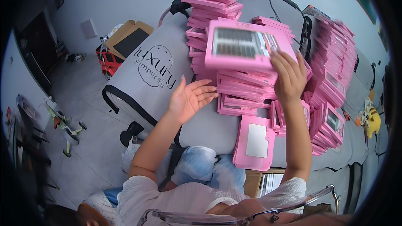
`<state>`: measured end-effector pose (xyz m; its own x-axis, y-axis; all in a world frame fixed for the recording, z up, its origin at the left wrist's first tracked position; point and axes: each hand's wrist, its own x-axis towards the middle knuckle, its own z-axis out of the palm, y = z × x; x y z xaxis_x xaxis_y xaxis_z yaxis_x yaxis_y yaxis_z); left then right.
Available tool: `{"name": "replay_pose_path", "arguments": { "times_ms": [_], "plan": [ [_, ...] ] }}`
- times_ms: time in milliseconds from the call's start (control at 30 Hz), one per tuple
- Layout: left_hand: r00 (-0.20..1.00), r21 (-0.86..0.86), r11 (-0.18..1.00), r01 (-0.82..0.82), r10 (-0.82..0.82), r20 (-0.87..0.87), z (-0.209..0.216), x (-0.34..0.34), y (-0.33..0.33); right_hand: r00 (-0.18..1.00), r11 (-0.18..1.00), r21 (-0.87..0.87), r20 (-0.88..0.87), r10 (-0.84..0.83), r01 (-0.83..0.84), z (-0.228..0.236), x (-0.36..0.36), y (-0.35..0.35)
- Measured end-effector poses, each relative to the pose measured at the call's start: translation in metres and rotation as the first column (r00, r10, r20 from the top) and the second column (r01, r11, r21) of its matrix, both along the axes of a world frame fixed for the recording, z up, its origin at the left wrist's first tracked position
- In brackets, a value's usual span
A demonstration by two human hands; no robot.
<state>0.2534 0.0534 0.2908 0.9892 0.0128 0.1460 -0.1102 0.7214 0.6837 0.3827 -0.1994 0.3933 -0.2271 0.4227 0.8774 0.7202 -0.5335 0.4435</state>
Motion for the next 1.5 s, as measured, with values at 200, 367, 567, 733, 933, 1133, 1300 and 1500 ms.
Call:
{"name": "replay_pose_path", "arguments": {
  "times_ms": [200,367,567,733,933,1133,1300,1500],
  "plan": [
    [0.984,-0.121,0.978,0.17,-0.162,0.079,-0.035,-0.011,0.021,0.976,0.951,-0.27,0.117,0.186,-0.149,-0.065,-0.048,-0.027],
    [0.994,0.342,0.934,-0.104,0.111,-0.002,-0.105,-0.019,0.007,0.915,0.97,-0.138,-0.38,0.136,-0.202,-0.139,-0.062,-0.016],
    [0.92,0.392,0.833,-0.39,0.331,0.212,-0.138,-0.016,-0.021,-0.151,0.733,0.678,-0.731,0.666,-0.052,-0.201,-0.078,0.02],
    [0.882,0.492,0.733,-0.469,0.358,0.307,-0.145,-0.006,-0.016,0.042,0.589,0.803,-0.588,0.808,-0.086,-0.235,-0.064,0.052],
    [0.833,0.425,0.717,-0.552,0.45,0.323,-0.148,0.008,-0.012,-0.001,0.584,0.808,-0.586,0.81,-0.078,-0.251,-0.049,0.063],
    [0.754,0.405,0.636,-0.657,0.539,0.376,-0.164,0.021,-0.019,-0.09,0.518,0.854,-0.52,0.849,-0.054,-0.266,-0.037,0.062],
    [0.723,0.41,0.6,-0.687,0.621,0.303,-0.18,0.026,-0.022,-0.219,0.567,0.823,-0.556,0.802,-0.011,-0.283,-0.034,0.055],
    [0.75,0.528,0.595,-0.605,0.649,0.127,-0.154,0.019,-0.016,-0.147,0.706,0.704,-0.692,0.707,0.079,-0.246,-0.035,0.054]
  ]
}}
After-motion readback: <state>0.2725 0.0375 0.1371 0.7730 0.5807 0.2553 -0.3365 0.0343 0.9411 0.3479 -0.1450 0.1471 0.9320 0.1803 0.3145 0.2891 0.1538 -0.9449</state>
